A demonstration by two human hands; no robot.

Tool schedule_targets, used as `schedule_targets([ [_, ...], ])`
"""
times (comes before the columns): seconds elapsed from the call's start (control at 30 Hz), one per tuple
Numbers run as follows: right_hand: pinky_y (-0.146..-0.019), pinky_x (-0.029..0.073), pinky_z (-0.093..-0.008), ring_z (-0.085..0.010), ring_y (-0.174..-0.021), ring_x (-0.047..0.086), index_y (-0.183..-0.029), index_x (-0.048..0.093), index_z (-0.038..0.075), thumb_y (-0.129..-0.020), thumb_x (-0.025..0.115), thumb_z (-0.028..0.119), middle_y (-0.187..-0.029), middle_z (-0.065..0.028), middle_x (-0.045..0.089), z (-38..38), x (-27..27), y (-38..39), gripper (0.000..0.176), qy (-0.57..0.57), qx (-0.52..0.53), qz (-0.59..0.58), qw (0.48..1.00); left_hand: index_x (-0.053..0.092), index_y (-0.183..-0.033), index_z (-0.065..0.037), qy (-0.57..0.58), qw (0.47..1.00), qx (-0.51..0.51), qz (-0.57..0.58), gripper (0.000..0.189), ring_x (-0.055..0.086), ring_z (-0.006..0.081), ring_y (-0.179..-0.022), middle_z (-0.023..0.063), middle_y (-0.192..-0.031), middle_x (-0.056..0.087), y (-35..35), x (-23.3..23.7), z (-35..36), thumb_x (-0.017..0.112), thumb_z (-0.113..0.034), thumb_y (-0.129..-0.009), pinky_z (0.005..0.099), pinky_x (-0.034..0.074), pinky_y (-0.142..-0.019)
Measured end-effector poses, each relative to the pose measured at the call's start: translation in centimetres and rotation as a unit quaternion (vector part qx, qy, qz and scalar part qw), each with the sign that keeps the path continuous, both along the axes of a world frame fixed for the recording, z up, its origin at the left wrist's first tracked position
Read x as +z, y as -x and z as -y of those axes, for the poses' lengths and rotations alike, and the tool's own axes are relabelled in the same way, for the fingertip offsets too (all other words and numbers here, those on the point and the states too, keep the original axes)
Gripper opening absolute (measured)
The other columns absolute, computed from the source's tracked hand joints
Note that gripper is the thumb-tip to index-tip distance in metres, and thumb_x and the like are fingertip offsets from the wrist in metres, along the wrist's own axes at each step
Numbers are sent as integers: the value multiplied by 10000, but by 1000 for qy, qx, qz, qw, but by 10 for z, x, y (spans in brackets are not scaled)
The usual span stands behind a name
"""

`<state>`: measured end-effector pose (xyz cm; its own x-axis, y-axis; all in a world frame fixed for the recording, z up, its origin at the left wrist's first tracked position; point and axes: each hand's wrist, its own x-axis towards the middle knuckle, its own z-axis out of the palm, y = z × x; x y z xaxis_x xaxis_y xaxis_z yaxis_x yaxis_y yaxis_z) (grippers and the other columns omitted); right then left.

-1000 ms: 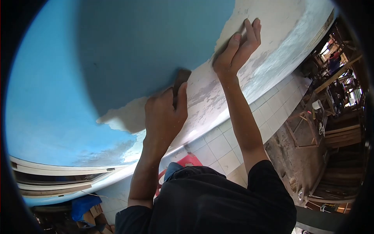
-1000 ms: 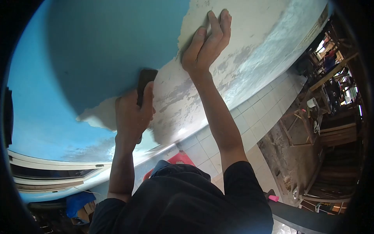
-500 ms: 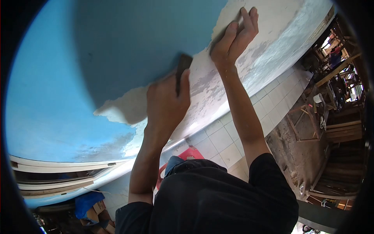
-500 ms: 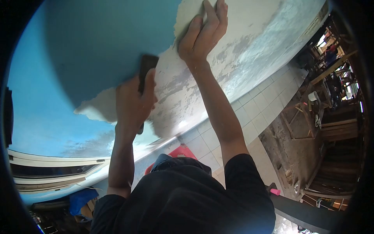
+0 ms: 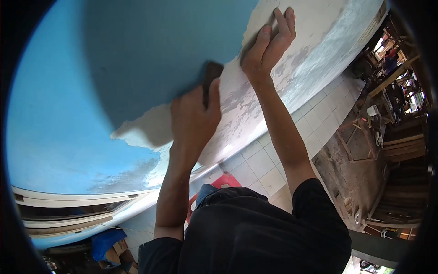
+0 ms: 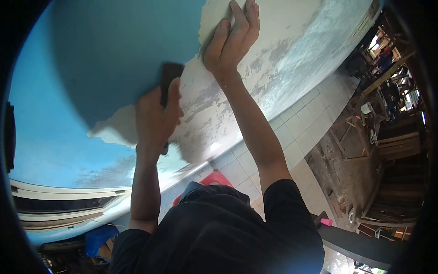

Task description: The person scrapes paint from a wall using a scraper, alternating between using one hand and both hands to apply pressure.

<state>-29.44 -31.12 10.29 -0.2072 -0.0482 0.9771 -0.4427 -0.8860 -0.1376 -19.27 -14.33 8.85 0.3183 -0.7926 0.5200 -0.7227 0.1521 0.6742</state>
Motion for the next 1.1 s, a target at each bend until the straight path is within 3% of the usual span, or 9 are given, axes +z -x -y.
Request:
schedule_targets([
  [0.4,-1099,239,-530,-442,-1319,324,-1317,456,-58,-934,439,135,-1446,-291,323,7,-24,-1,430,7,-28,16,999,594,-724,20,-34,998,-37,-48,356,571,369,-496,181,-550,568,-3,-16,0,554,-245,-958,430,439,-506],
  [0.6,-1102,237,-554,-479,-1370,256,-1400,389,-11,-917,526,123,-1478,-316,255,-29,-217,20,519,-211,-12,-66,975,597,-869,-3,-129,985,-16,-113,442,537,106,-448,58,-539,563,-31,-71,-54,476,-405,-1005,264,404,-450],
  [0.67,-1113,236,-557,-425,-1402,259,-1466,335,87,-926,571,208,-1531,-281,190,-72,-316,50,601,-425,48,-126,895,602,-856,14,-197,967,39,-155,421,578,149,-468,70,-552,583,-36,-70,-76,449,-341,-1023,295,444,-484],
  [0.7,-1114,263,-526,-360,-1398,308,-1492,292,134,-944,534,311,-1546,-188,249,-100,-384,84,625,-583,25,-281,762,603,-862,15,-210,960,66,-173,422,570,134,-471,68,-555,583,-39,-74,-88,448,-342,-1023,286,430,-480],
  [0.73,-1119,278,-486,-319,-1382,352,-1456,387,167,-915,546,410,-1502,-140,369,-126,-438,120,614,-786,27,-439,434,604,-867,16,-220,952,94,-192,422,561,119,-475,67,-557,583,-42,-80,-99,447,-343,-1024,276,417,-476],
  [0.8,-1087,345,-467,-323,-1319,447,-1278,615,244,-728,734,463,-1383,-120,529,-209,-594,225,604,-830,44,-537,142,601,-900,16,-223,947,120,-199,408,527,104,-474,46,-555,561,-47,-90,-122,441,-337,-1027,265,399,-474],
  [0.83,-1061,371,-451,-312,-1275,486,-1255,626,217,-717,746,459,-1352,-125,552,-255,-630,271,602,-846,47,-525,84,600,-916,16,-226,943,134,-204,402,510,97,-473,36,-553,550,-49,-94,-133,438,-334,-1028,260,390,-473],
  [0.93,-984,447,-406,-280,-1146,601,-1186,660,138,-684,781,446,-1259,-143,619,-386,-653,375,602,-937,128,-169,279,591,-972,8,-182,942,125,-255,371,470,92,-478,6,-553,510,-50,-108,-155,429,-321,-1032,253,381,-484],
  [1.1,-986,451,-435,-332,-1193,560,-1195,644,82,-743,683,540,-1282,-170,596,-363,-721,366,644,-894,82,-417,143,591,-1073,14,-168,942,63,-285,317,476,56,-566,8,-653,528,-42,-115,-147,405,-241,-1040,227,375,-525],
])
